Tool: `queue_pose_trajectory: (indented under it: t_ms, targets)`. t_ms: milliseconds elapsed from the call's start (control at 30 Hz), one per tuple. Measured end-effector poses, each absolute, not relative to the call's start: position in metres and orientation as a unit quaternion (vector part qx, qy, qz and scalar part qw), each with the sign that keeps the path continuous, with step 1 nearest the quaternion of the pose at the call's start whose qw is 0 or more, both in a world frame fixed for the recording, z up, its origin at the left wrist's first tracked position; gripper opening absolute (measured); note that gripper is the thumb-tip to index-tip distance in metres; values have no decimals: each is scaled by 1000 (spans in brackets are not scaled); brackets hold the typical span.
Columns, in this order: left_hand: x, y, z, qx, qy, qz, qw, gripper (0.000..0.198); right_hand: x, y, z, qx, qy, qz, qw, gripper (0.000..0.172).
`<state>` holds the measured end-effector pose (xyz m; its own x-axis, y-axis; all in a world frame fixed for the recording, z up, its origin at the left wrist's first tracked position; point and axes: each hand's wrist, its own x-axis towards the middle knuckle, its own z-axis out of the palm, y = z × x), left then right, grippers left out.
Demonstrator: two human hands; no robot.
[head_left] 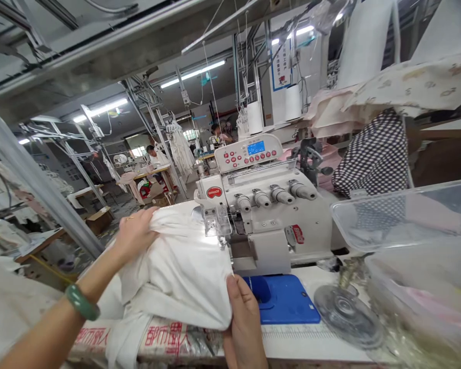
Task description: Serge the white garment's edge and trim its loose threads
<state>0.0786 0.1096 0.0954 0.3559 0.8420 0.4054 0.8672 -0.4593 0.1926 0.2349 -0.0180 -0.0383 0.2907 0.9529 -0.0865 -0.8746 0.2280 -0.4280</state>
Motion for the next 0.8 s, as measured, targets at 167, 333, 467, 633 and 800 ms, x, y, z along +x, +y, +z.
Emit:
queue_pose_trajectory:
  t_ms: [167, 333, 467, 633, 800]
  targets:
    - [75, 64, 16, -843, -452, -280, 76, 38, 236, -18, -27, -203, -76, 577, 787, 30]
    - [57, 66, 9, -811, -469, -331, -115, 22, 239, -21, -20, -212, -65, 570, 791, 31]
    - [53, 79, 41, -771, -488, -350, -212, 29, 238, -25, -22, -191, -33, 599, 777, 33]
    - [58, 84, 52, -790, -486, -319, -197, 38, 240, -24, -23, -206, -31, 603, 770, 34]
    - [60, 99, 61, -795, -492, -317, -161, 46, 241, -22, -19, -205, -51, 591, 779, 31]
